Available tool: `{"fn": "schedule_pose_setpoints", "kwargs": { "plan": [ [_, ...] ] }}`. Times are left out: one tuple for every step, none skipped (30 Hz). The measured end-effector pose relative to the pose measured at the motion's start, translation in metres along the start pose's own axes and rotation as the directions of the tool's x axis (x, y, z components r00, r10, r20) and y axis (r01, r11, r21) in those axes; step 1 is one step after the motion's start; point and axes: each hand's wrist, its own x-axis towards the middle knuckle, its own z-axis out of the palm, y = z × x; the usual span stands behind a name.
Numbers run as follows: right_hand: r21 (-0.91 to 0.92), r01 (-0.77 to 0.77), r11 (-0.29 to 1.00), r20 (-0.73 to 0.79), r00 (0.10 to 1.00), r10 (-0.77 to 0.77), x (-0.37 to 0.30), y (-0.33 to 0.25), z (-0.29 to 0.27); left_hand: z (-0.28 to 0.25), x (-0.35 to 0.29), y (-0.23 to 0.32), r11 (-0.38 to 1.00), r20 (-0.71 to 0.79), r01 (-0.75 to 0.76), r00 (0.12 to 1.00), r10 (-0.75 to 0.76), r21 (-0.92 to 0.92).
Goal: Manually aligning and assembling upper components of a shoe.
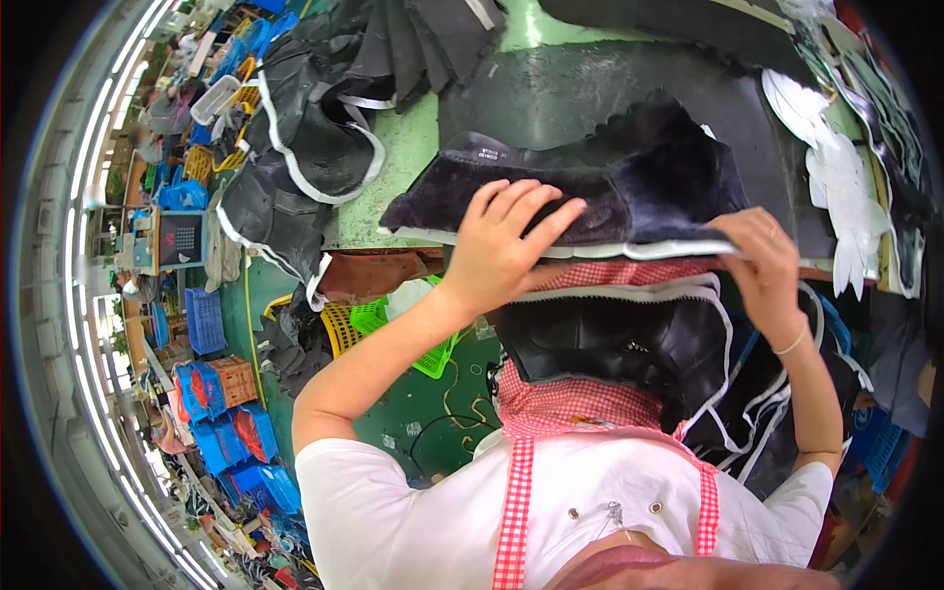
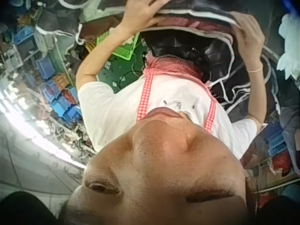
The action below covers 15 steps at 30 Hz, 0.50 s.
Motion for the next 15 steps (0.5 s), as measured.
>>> {"fn": "schedule_pose_setpoints", "kwargs": {
  "plan": [
    [0.001,-0.087,0.996,-0.026,0.996,0.087,0.003,-0.008,-0.011,-0.003,0.0,-0.006,0.998,-0.038,-0.052,0.998,0.054,0.037],
    [0.004,-0.172,0.985,-0.052,0.984,0.172,0.005,-0.011,-0.021,-0.025,0.009,0.006,0.997,-0.084,0.017,0.996,-0.011,0.077],
    [0.052,-0.319,0.946,-0.041,0.946,0.321,0.01,-0.021,-0.035,-0.037,0.013,0.002,0.996,-0.088,-0.011,0.996,0.019,0.091],
    [0.099,-0.455,0.885,-0.029,0.887,0.46,0.016,-0.026,-0.049,-0.047,0.017,-0.005,0.993,-0.093,-0.039,0.994,0.049,0.107],
    [0.168,-0.559,0.812,0.1,0.829,0.55,0.023,-0.018,-0.065,-0.063,0.023,-0.009,1.0,-0.017,-0.027,0.999,0.027,0.007],
    [0.29,-0.631,0.72,0.243,0.776,0.582,0.024,-0.012,-0.081,-0.08,0.034,-0.008,0.995,0.066,-0.015,0.998,0.022,-0.094],
    [0.316,-0.676,0.666,0.27,0.737,0.62,0.016,-0.004,-0.088,-0.098,0.048,0.0,0.986,0.235,0.023,0.972,0.017,-0.165],
    [0.34,-0.712,0.614,0.303,0.701,0.645,0.014,-0.003,-0.091,-0.107,0.053,0.003,0.962,0.358,0.039,0.932,0.062,-0.269],
    [0.334,-0.716,0.613,0.294,0.697,0.654,0.019,-0.004,-0.095,-0.108,0.059,0.007,0.888,0.466,0.172,0.883,0.053,-0.427],
    [0.319,-0.607,0.728,0.439,0.775,0.454,0.028,-0.008,-0.097,-0.106,0.063,0.01,0.776,0.57,0.314,0.819,0.07,-0.547],
    [0.335,-0.468,0.818,0.573,0.79,0.217,0.04,-0.016,-0.093,-0.096,0.059,0.01,0.673,0.57,0.388,0.82,0.06,-0.629],
    [0.396,-0.483,0.781,0.595,0.783,0.182,0.043,-0.024,-0.08,-0.087,0.06,0.011,0.672,0.571,0.385,0.818,0.069,-0.632],
    [0.432,-0.368,0.824,0.575,0.816,0.063,0.046,-0.029,-0.063,-0.079,0.064,0.012,0.649,0.575,0.388,0.813,0.092,-0.654],
    [0.408,-0.337,0.849,0.597,0.801,0.031,0.051,-0.036,-0.042,-0.074,0.068,0.012,0.625,0.578,0.401,0.81,0.1,-0.669],
    [0.281,-0.346,0.895,0.61,0.785,0.112,0.049,-0.039,-0.027,-0.073,0.081,0.012,0.695,0.656,0.409,0.745,0.121,-0.592]
  ]
}}
